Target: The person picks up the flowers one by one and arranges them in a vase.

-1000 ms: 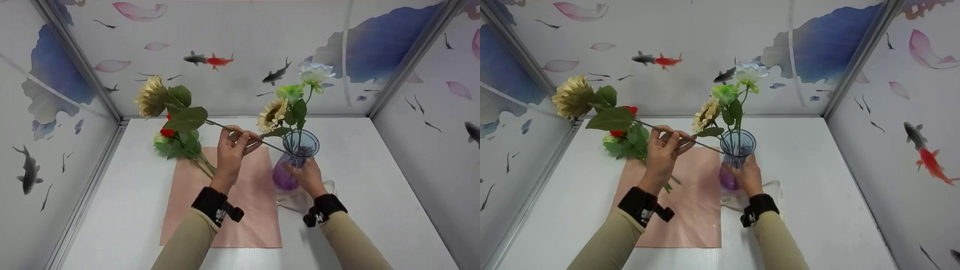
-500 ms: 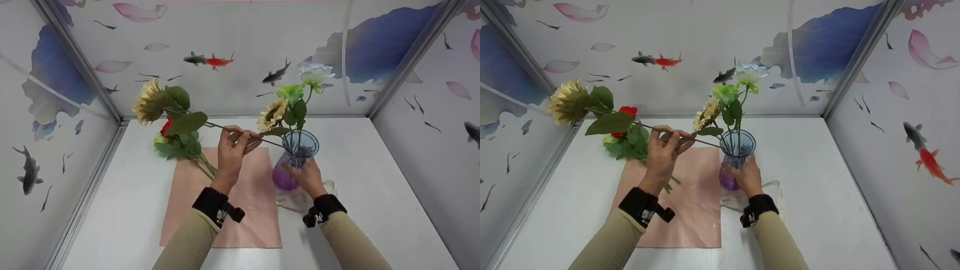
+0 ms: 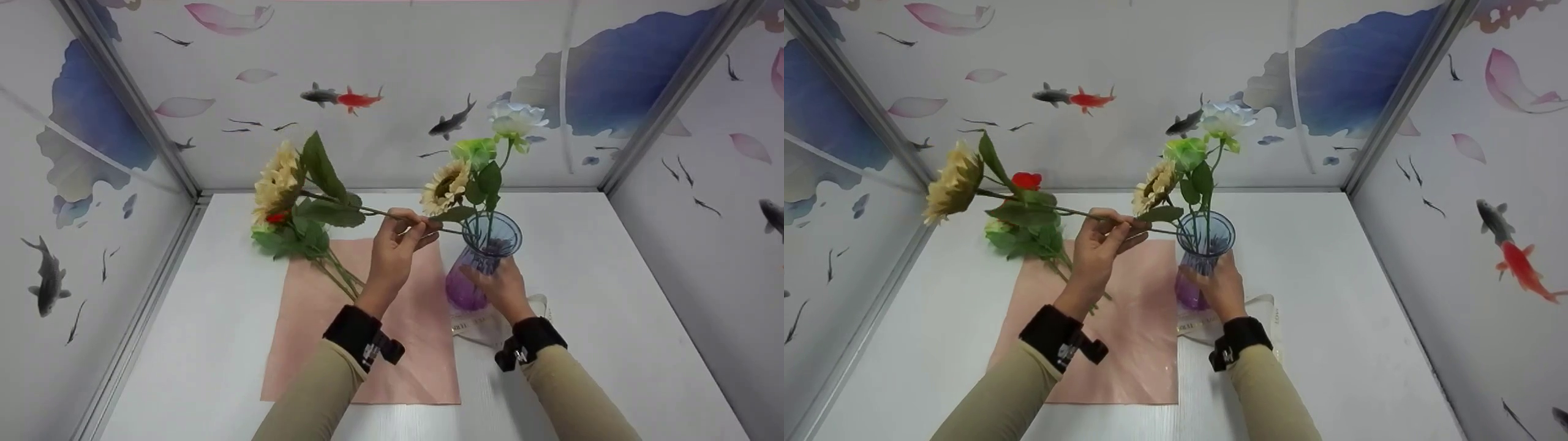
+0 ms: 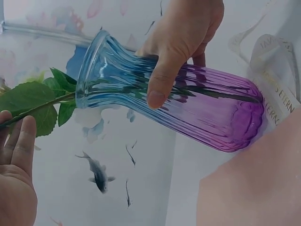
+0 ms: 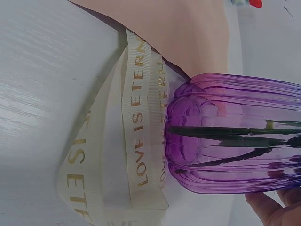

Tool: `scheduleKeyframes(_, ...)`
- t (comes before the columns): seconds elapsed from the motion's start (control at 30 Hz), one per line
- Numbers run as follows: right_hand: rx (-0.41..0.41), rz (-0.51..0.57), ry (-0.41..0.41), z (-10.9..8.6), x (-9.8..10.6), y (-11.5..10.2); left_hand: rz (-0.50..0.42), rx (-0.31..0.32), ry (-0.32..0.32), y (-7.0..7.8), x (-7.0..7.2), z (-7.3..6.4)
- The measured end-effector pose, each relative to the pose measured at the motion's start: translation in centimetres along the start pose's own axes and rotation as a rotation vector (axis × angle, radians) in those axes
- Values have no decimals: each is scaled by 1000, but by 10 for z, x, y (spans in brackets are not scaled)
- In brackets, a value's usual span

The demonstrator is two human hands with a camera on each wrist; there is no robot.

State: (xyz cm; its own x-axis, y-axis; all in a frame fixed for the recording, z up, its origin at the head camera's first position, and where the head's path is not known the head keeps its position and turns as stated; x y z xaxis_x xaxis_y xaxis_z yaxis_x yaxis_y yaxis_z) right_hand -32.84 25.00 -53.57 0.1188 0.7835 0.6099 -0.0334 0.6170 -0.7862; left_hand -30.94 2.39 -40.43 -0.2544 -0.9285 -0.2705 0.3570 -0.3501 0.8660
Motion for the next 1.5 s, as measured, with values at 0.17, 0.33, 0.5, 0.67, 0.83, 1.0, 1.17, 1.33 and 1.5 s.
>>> scheduleKeyframes(0.17,-9,13,0,0,0,1,49,27,-25,-7,-7,-1)
scheduleKeyframes(0.33,-6,19,6,0,1,1,85,37,-58,-12,-14,-2)
scheduleKeyframes(0.5,15,16,16,1,2,-1,145,52,-90,-18,-20,-2)
scheduleKeyframes(0.67,15,20,21,0,2,-1,239,98,-119,-25,-25,-3)
scheduleKeyframes(0.83,28,25,27,0,1,-1,264,134,-131,-27,-31,-4)
scheduleKeyframes(1.0,35,18,42,0,2,-2,329,111,-143,-24,-35,-3)
scheduleKeyframes(1.17,21,15,38,0,2,-1,405,86,-165,-23,-39,-3)
scheduleKeyframes(1.33,13,-4,34,0,2,-1,484,68,-189,-22,-42,-3)
scheduleKeyframes(1.5,16,-14,32,0,2,-2,559,43,-212,-20,-48,-2)
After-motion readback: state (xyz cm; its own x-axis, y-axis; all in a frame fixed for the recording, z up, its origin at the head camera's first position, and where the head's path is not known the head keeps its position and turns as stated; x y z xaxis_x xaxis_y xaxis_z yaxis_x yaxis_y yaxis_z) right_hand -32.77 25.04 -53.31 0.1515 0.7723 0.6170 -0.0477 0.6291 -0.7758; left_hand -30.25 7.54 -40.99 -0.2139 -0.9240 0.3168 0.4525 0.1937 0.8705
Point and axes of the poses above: each hand's wrist, its own z-axis towards the middle knuckle, its own x-axis out of the back of the hand, y = z × x, the point moved 10 cm from there along z, towards the middle knuckle, and after that the axes turned 2 degrees about y, right-handed, at the moved point
